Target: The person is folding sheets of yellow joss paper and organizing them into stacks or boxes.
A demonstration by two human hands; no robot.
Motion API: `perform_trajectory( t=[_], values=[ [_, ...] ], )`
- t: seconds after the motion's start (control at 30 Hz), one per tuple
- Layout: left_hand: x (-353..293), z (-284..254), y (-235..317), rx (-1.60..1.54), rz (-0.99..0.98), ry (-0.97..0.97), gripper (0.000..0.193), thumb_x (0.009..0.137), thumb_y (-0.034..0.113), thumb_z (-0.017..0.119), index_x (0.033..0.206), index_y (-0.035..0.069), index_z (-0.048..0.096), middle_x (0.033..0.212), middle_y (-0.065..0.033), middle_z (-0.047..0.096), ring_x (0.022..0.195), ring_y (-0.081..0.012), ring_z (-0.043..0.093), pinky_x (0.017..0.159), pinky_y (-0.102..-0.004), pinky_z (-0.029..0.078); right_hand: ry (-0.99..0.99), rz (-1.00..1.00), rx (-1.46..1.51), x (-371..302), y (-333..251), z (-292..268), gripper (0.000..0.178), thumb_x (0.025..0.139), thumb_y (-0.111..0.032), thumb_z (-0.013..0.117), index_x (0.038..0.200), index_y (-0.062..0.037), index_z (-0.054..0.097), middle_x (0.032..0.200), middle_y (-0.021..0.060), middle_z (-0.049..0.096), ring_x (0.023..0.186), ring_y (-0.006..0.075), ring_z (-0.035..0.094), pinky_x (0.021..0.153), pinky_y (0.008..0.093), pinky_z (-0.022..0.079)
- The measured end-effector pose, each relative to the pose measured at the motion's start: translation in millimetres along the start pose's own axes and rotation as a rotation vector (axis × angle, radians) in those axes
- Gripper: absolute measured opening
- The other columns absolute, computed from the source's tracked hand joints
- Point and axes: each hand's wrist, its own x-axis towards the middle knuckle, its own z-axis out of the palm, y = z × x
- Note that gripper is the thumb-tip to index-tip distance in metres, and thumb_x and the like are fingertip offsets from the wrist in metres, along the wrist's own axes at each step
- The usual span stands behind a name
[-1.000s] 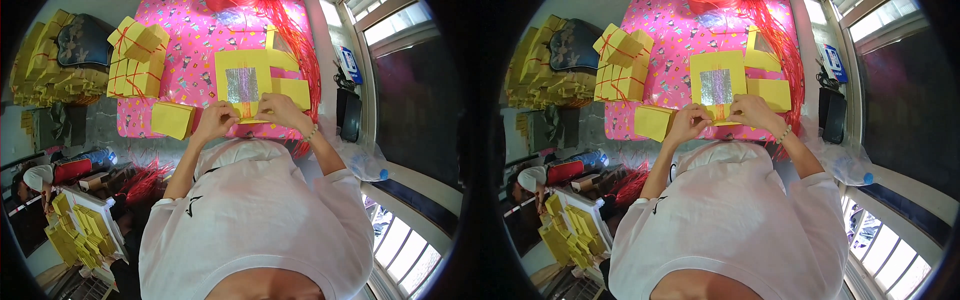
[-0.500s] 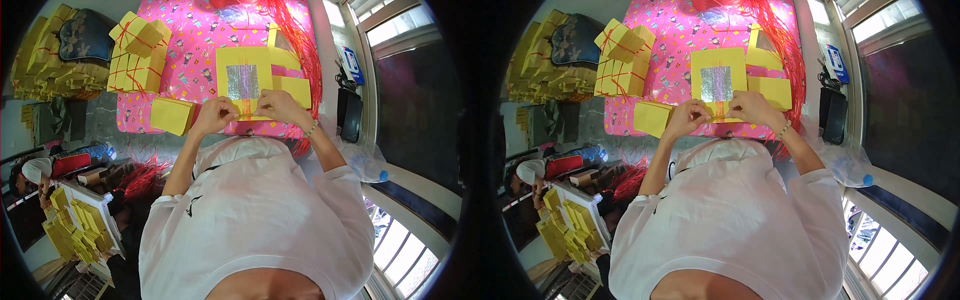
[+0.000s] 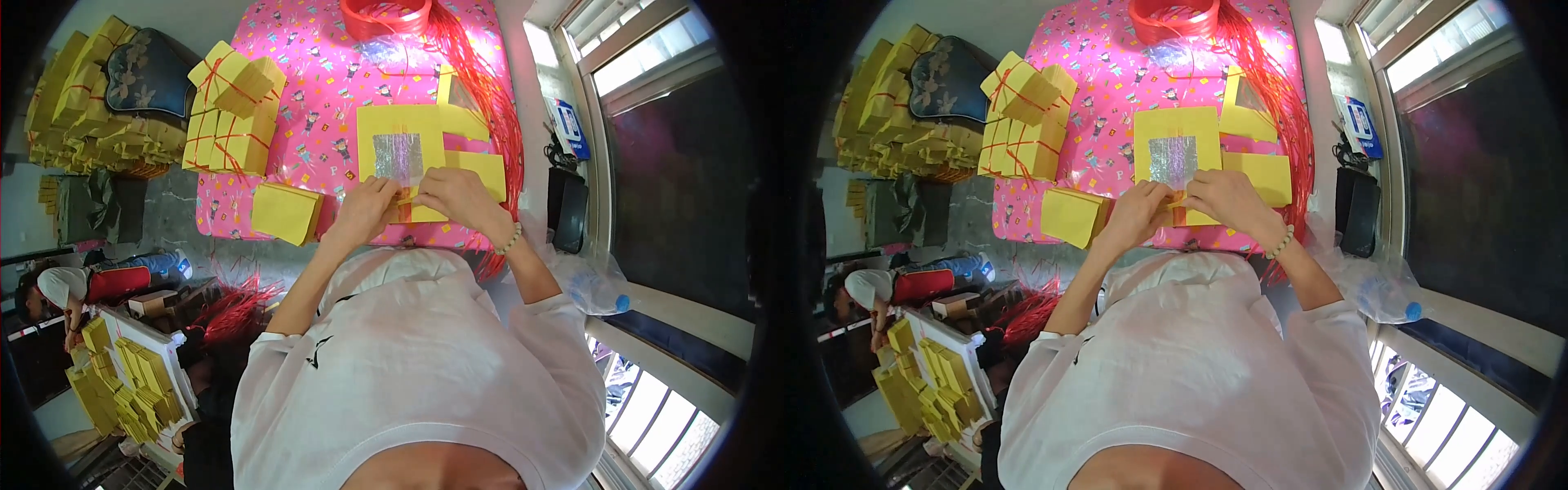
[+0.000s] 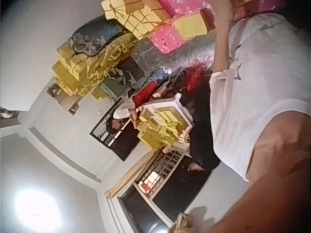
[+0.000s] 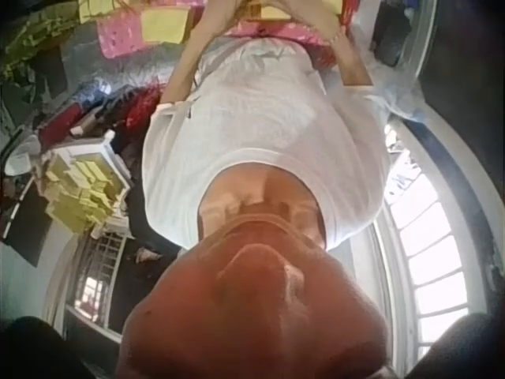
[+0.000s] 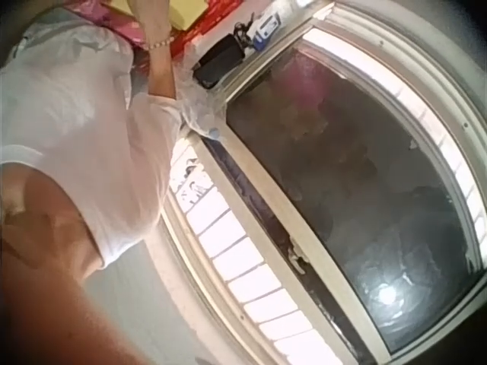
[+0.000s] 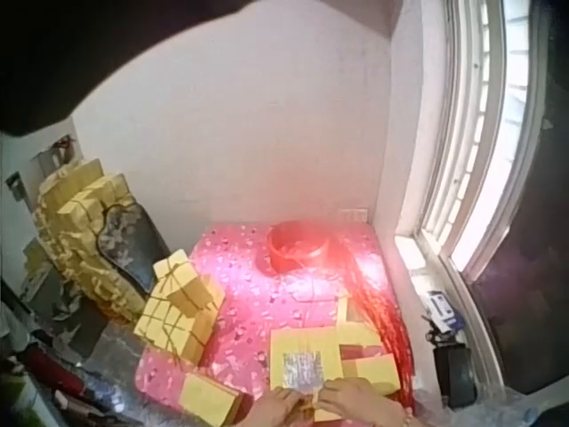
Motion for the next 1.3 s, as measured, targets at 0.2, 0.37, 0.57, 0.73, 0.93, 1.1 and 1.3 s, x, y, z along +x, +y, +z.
perform_trajectory(
  t=[0.2, 0.37, 0.57, 0.73, 0.93, 1.1, 1.3],
  values=[
    [11, -21, 2, -0.059, -0.102, 0.205, 0.025, 0.079, 0.000, 0.056, 0.103, 0.008, 0.056, 0.086, -0.0139, 0.062, 0.078, -0.0314, 0.061, 0.064, -0.0403, 0.048, 0.571, 0.191, 0.237, 4, 4, -3, 0.040, 0.074, -0.023, 0.077, 0.102, -0.0046, 0.055, 0.102, 0.0112, 0.056, 0.095, 0.0247, 0.057, 0.078, 0.0343, 0.048],
    [12, -40, 0, -0.281, -0.273, 0.238, 0.025, 0.083, 0.000, 0.053, 0.107, 0.005, 0.055, 0.087, -0.0168, 0.062, 0.073, -0.0336, 0.060, 0.060, -0.0377, 0.047, 0.522, 0.581, 0.772, 6, 36, 33, 0.057, 0.079, -0.013, 0.074, 0.125, -0.0018, 0.043, 0.124, 0.0091, 0.050, 0.114, 0.0215, 0.051, 0.092, 0.0376, 0.045],
    [16, -23, -6, -0.768, -0.167, 0.299, 0.019, 0.090, 0.008, 0.055, 0.108, 0.002, 0.055, 0.087, -0.0106, 0.062, 0.078, -0.0139, 0.059, 0.069, -0.0282, 0.046, 0.453, 0.214, 1.078, 28, 25, 34, 0.078, 0.074, -0.010, 0.078, 0.136, -0.0042, 0.032, 0.128, 0.0113, 0.048, 0.121, 0.0261, 0.048, 0.101, 0.0416, 0.041],
    [18, -5, -17, -0.857, -0.266, 0.297, 0.034, 0.088, 0.009, 0.059, 0.120, 0.001, 0.049, 0.104, -0.0121, 0.059, 0.097, -0.0134, 0.056, 0.081, -0.0289, 0.046, 0.350, 0.369, 1.011, 23, 9, 14, 0.066, 0.071, -0.011, 0.080, 0.127, -0.0046, 0.046, 0.117, 0.0083, 0.058, 0.107, 0.0213, 0.059, 0.093, 0.0361, 0.048],
    [25, 10, -22, -0.523, -0.186, 0.476, 0.062, 0.081, 0.006, 0.064, 0.134, 0.001, 0.033, 0.129, -0.0177, 0.044, 0.118, -0.0298, 0.048, 0.096, -0.0399, 0.041, 0.378, 0.290, 0.707, 21, 21, 26, 0.054, 0.072, -0.011, 0.080, 0.119, -0.0009, 0.055, 0.109, 0.0083, 0.065, 0.099, 0.0150, 0.062, 0.086, 0.0302, 0.051],
    [28, 19, -32, -0.629, -0.131, 0.472, 0.058, 0.082, 0.005, 0.063, 0.133, 0.002, 0.036, 0.121, -0.0163, 0.049, 0.113, -0.0298, 0.050, 0.096, -0.0385, 0.040, 0.350, 0.275, 0.622, 26, 21, 25, 0.053, 0.073, -0.022, 0.078, 0.116, -0.0036, 0.055, 0.103, 0.0128, 0.065, 0.099, 0.0253, 0.064, 0.085, 0.0363, 0.050],
    [34, 10, -33, -0.722, -0.202, 0.331, 0.053, 0.086, 0.005, 0.061, 0.133, 0.002, 0.038, 0.120, -0.0099, 0.051, 0.114, -0.0184, 0.049, 0.099, -0.0340, 0.038, 0.391, 0.328, 0.708, 31, 21, 27, 0.045, 0.076, -0.019, 0.076, 0.112, -0.0022, 0.057, 0.097, 0.0106, 0.068, 0.091, 0.0198, 0.066, 0.079, 0.0331, 0.052]
  ],
)
